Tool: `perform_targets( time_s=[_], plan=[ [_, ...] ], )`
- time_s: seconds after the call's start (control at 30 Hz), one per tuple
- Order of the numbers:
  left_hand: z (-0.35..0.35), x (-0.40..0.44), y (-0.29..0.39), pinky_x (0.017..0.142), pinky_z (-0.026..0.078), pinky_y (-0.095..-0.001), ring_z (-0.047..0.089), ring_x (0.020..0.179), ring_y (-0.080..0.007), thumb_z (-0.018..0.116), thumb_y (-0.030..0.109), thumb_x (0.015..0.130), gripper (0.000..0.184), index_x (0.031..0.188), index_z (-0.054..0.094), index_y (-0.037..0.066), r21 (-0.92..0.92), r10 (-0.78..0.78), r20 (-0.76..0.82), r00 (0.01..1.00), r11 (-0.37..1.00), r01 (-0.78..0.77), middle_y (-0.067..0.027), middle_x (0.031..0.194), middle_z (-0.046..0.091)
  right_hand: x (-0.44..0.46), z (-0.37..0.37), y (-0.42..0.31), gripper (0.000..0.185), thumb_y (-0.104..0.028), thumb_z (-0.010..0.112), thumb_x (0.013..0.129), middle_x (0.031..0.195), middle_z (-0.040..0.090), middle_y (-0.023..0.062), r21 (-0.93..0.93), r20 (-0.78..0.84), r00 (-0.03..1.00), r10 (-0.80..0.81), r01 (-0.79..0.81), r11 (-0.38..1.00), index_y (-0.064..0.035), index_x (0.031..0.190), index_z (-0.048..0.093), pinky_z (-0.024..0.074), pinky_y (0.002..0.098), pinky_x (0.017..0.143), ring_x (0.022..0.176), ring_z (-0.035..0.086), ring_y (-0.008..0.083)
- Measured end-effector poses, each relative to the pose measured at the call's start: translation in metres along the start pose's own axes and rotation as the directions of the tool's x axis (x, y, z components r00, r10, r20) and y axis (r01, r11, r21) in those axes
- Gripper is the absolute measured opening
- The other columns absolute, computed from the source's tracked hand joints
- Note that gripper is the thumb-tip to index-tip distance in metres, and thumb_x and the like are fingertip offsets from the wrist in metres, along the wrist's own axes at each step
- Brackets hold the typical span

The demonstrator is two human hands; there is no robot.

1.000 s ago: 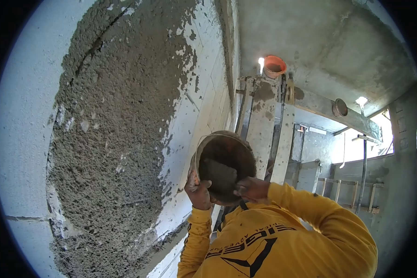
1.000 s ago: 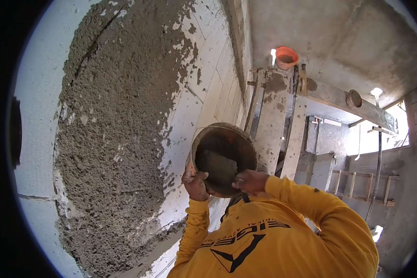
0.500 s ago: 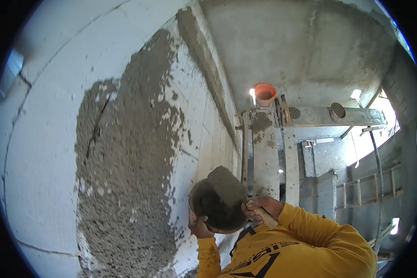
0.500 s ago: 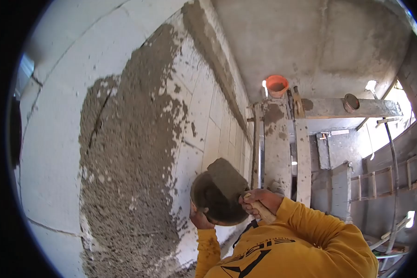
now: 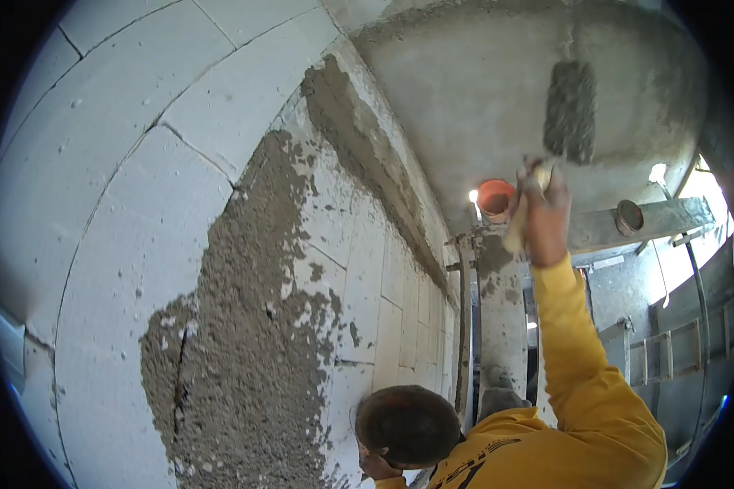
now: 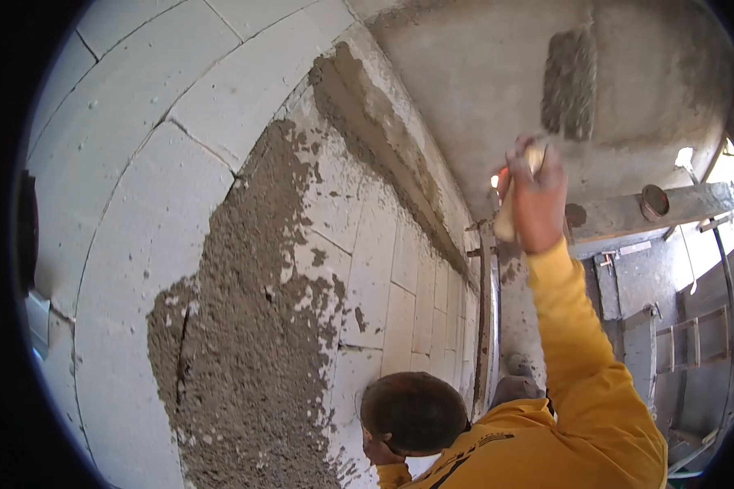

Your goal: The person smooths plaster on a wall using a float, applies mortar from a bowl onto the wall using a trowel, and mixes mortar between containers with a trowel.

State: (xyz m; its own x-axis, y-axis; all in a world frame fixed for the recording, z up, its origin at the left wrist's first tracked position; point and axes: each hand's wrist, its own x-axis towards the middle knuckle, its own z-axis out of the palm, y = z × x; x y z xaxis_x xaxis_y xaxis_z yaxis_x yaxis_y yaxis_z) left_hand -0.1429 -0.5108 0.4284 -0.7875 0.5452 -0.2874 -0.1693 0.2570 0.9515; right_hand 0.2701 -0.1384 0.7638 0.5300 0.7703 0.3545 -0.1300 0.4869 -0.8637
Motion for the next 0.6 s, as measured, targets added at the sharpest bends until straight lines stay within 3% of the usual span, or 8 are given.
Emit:
perform_targets(
  time_s=[0.13,0.17,0.27,0.3,0.33,0.43,0.47,0.6],
  plan=[
    [0.03,-0.037,0.033,0.077,0.056,-0.0366,0.063,0.086,-0.0227,0.057,0.014,0.092,0.04,0.129,0.062,0.001,0.11,0.065,-0.052,0.997,0.992,-0.059,-0.0092,0.102,0.071,0.105,0.105,0.093,0.034,-0.014,0.061,0.093,0.101,0.064,0.0206,-0.415,-0.239,0.839,-0.488,0.366,0.833,0.0036,0.121,0.052,0.0525,0.0431,0.077,0.086,0.065,0.0352],
    [0.039,-0.045,0.055,0.083,0.055,-0.0387,0.064,0.094,-0.0283,0.055,0.016,0.092,0.045,0.134,0.059,-0.001,0.17,-0.123,-0.132,0.984,0.975,0.145,-0.0135,0.113,0.071,0.116,0.142,0.115,0.038,-0.017,0.062,0.093,0.105,0.064,0.0227,-0.434,-0.252,0.8,-0.544,0.409,0.803,0.004,0.123,0.052,0.0515,0.045,0.084,0.093,0.064,0.0398],
    [0.043,-0.034,0.032,0.081,0.055,-0.0384,0.065,0.095,-0.0252,0.053,0.023,0.096,0.044,0.134,0.059,0.002,0.285,-0.078,-0.068,0.995,0.954,0.094,-0.0136,0.115,0.071,0.1,0.254,0.173,0.044,-0.024,0.059,0.094,0.111,0.064,0.0274,-0.527,0.062,0.939,-0.338,0.318,0.788,0.0032,0.129,0.05,0.05,0.0483,0.092,0.105,0.063,0.0413],
    [0.042,-0.032,0.022,0.08,0.055,-0.0383,0.065,0.095,-0.0241,0.052,0.026,0.097,0.044,0.134,0.059,0.002,0.352,-0.064,-0.036,0.997,0.933,0.073,-0.0136,0.115,0.07,0.071,0.251,0.166,0.05,-0.027,0.058,0.094,0.116,0.063,0.0303,-0.542,0.441,0.887,0.14,0.139,0.829,0.0017,0.134,0.047,0.0494,0.0481,0.095,0.111,0.062,0.0407],
    [0.036,-0.028,0.01,0.079,0.055,-0.0382,0.065,0.096,-0.023,0.051,0.028,0.098,0.044,0.133,0.059,0.003,0.443,-0.058,-0.005,0.998,0.895,0.054,-0.0136,0.116,0.07,0.019,0.243,0.202,0.056,-0.026,0.056,0.095,0.113,0.064,0.0313,-0.501,0.721,0.669,0.178,0.328,0.801,0.0008,0.142,0.042,0.0516,0.0477,0.091,0.107,0.064,0.0398],
    [0.01,-0.004,-0.041,0.076,0.056,-0.0379,0.066,0.097,-0.0199,0.048,0.035,0.102,0.045,0.133,0.059,0.006,0.758,0.0,0.181,0.984,0.637,-0.139,-0.0137,0.118,0.07,-0.146,0.128,0.181,0.063,-0.03,0.062,0.092,0.103,0.068,0.0216,-0.416,0.881,0.32,0.348,0.174,0.893,-0.0112,0.146,0.037,0.0557,0.0513,0.078,0.085,0.067,0.0426],
    [0.024,-0.017,-0.029,0.079,0.055,-0.0369,0.066,0.1,-0.0203,0.051,0.033,0.098,0.047,0.134,0.058,0.004,0.644,0.011,0.12,0.993,0.76,-0.086,-0.0134,0.12,0.069,-0.188,0.089,0.2,0.058,-0.03,0.066,0.088,0.098,0.068,0.0217,-0.25,0.907,0.389,0.161,0.19,0.949,-0.0086,0.138,0.045,0.0554,0.0517,0.077,0.084,0.067,0.0445],
    [0.101,-0.056,0.07,0.089,0.055,-0.033,0.064,0.111,-0.0222,0.061,0.022,0.083,0.06,0.136,0.053,-0.004,-0.265,0.0,0.036,0.999,0.964,0.009,-0.0121,0.128,0.065,-0.225,-0.029,0.197,0.04,-0.03,0.067,0.085,0.094,0.068,0.0235,-0.504,0.862,0.187,0.471,0.216,0.836,-0.0054,0.115,0.055,0.0542,0.0531,0.075,0.086,0.067,0.0448]
  ],
)
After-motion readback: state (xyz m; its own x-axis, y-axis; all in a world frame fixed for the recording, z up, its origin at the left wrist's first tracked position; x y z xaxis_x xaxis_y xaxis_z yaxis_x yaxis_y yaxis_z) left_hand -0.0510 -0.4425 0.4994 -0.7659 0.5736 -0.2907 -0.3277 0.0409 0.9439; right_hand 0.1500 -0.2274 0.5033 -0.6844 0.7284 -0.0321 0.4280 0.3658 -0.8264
